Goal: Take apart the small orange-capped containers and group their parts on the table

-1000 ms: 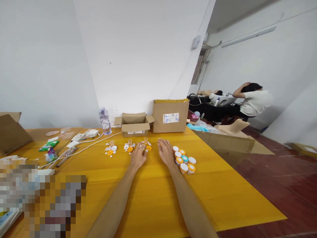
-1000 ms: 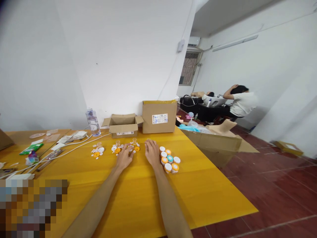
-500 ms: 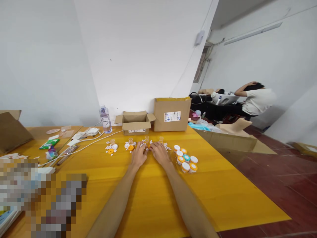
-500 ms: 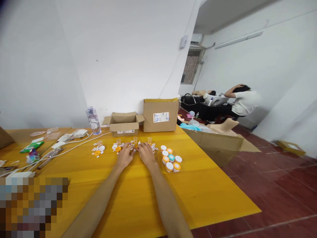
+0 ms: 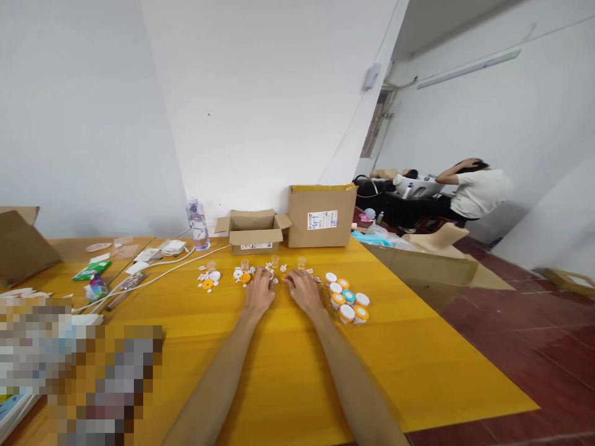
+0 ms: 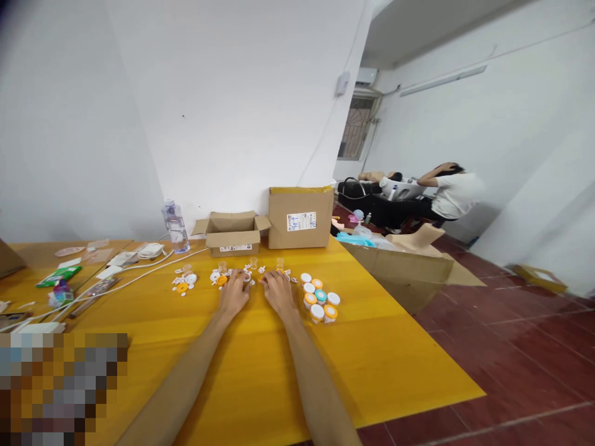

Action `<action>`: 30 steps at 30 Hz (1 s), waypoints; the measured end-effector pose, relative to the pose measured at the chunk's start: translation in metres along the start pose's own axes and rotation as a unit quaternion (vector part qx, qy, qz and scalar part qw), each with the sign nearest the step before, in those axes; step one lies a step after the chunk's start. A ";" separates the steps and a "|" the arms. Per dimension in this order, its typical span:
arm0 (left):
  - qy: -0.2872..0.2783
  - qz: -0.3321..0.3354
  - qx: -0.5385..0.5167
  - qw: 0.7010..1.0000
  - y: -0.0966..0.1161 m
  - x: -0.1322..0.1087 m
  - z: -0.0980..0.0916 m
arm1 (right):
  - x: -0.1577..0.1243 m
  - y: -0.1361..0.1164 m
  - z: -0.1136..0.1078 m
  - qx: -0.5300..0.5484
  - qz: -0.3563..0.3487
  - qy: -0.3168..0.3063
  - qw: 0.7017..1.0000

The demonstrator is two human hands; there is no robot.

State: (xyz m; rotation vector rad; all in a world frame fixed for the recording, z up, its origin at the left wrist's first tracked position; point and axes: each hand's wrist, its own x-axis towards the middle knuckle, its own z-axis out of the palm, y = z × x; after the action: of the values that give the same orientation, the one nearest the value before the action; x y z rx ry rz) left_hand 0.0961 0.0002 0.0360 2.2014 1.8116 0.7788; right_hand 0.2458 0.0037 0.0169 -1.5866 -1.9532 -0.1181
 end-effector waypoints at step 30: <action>0.038 0.048 -0.047 0.997 -0.008 0.005 0.010 | 0.013 -0.009 0.007 -0.005 -0.051 -0.018 0.998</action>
State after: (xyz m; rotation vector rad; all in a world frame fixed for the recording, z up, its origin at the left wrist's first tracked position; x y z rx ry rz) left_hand 0.0953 0.0086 0.0251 2.2418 1.6759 0.9589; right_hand 0.2340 0.0152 0.0205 -1.5050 -2.0660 -0.1420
